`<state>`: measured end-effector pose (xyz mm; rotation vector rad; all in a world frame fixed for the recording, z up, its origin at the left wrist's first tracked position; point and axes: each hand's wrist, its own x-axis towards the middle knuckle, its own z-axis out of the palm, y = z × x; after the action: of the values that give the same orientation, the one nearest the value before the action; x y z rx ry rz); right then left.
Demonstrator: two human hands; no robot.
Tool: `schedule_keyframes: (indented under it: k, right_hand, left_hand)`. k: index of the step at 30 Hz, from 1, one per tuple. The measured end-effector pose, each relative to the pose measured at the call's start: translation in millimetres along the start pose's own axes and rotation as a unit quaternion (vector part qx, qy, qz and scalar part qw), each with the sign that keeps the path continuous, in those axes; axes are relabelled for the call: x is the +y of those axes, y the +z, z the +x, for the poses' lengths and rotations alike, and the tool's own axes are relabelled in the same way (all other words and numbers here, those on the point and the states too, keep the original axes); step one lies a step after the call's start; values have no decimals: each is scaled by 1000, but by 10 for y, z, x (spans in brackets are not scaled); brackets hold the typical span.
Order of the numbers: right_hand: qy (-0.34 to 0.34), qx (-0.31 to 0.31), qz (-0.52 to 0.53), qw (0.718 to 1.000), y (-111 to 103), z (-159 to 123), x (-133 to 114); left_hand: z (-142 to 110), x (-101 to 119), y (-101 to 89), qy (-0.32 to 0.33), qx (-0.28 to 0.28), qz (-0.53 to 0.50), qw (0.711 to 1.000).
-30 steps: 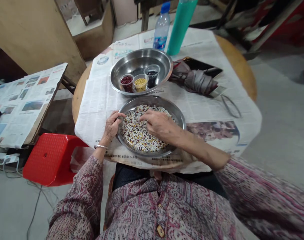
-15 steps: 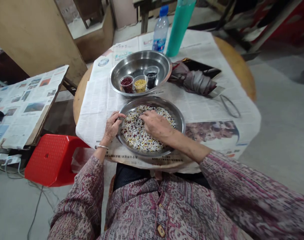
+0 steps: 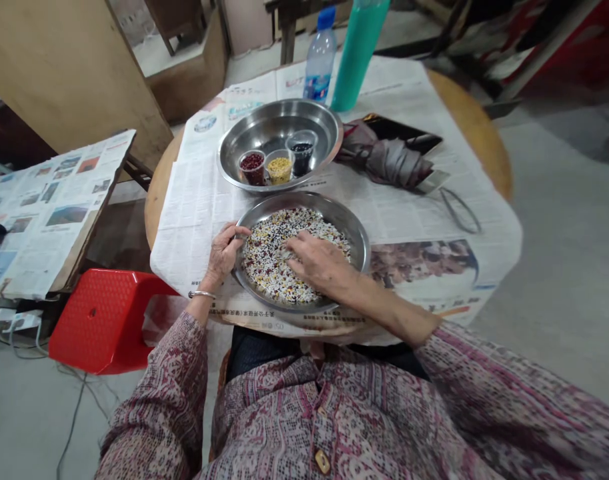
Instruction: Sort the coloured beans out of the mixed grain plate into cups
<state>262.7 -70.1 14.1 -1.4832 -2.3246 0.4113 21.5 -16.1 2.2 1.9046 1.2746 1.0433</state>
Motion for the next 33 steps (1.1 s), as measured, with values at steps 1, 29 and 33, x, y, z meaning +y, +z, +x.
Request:
schedule_keyframes:
  k: [1,29,33]
  right_hand:
    - [-14,-11,31,999,26,16,-67]
    - [-209,-150,143,956,-202,-158,-254]
    - [-200,-113,44,972,-87,-64,-254]
  left_hand:
    - [0,1,-1,-1,-1,1,1000]
    - [-1,-9,-11,10,-4,-1,1000]
    - [-2,-2,-14,1,-2,5,1000]
